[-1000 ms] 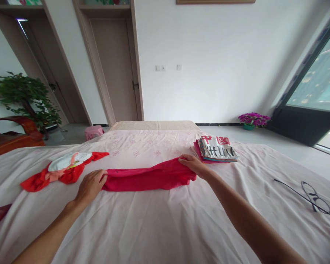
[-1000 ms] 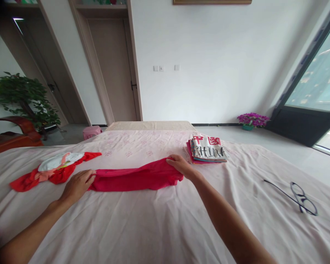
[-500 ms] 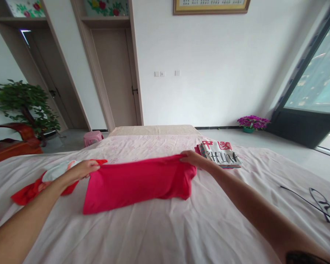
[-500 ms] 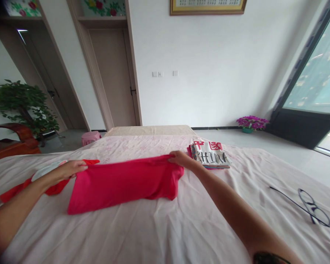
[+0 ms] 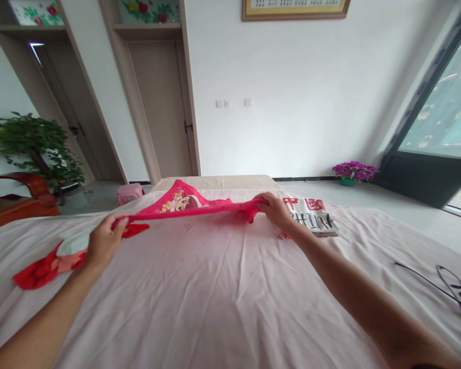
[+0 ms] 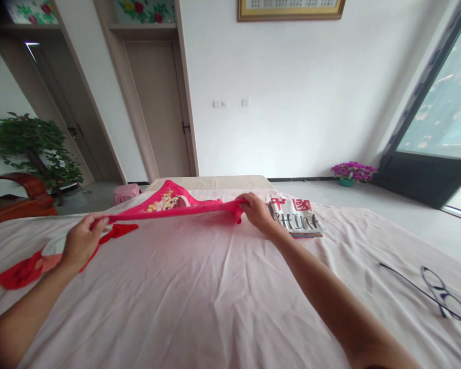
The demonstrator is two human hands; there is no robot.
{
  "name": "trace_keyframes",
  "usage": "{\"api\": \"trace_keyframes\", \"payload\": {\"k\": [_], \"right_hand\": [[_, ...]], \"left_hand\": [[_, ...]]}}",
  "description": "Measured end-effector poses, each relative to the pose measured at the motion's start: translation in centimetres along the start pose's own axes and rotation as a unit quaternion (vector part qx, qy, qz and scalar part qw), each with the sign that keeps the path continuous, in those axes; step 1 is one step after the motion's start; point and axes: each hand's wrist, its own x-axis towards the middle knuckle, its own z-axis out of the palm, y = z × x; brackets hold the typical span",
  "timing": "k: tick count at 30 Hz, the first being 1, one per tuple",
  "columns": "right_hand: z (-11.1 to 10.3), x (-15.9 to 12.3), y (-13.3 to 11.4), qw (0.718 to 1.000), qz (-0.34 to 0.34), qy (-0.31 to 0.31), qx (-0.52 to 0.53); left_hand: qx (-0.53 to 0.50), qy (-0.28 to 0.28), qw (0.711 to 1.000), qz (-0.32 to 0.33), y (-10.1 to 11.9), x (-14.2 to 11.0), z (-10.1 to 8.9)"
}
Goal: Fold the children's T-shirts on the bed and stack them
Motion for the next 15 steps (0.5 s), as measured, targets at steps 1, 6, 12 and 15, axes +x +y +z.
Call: {"api": "trace_keyframes", "payload": {"k": [1,6,12,15], "right_hand": [[0.6,-1.9,0.9,0.997,0.01,-0.071,-0.003],[2.2,-9.4,4.8,0.957,0.078,-0.278,0.012],[0.9,-12.4,5.7,0.964,0.083,-0.254,-0.002],[0.0,-13.2,4.9,0.952,0.101,-0.285,-0.049]], "left_hand": [[0.011,-0.041,0.999,0.015,-1.6,-1.5,0.7],[0.032,-0.211,0.973,0.093,-8.3,-6.6,2.9],[0.075,-0.253,0.951,0.16,-8.9,-9.0,0.8],[0.089,-0.29,0.936,0.18,-8.2,-10.2,-0.5]]}}
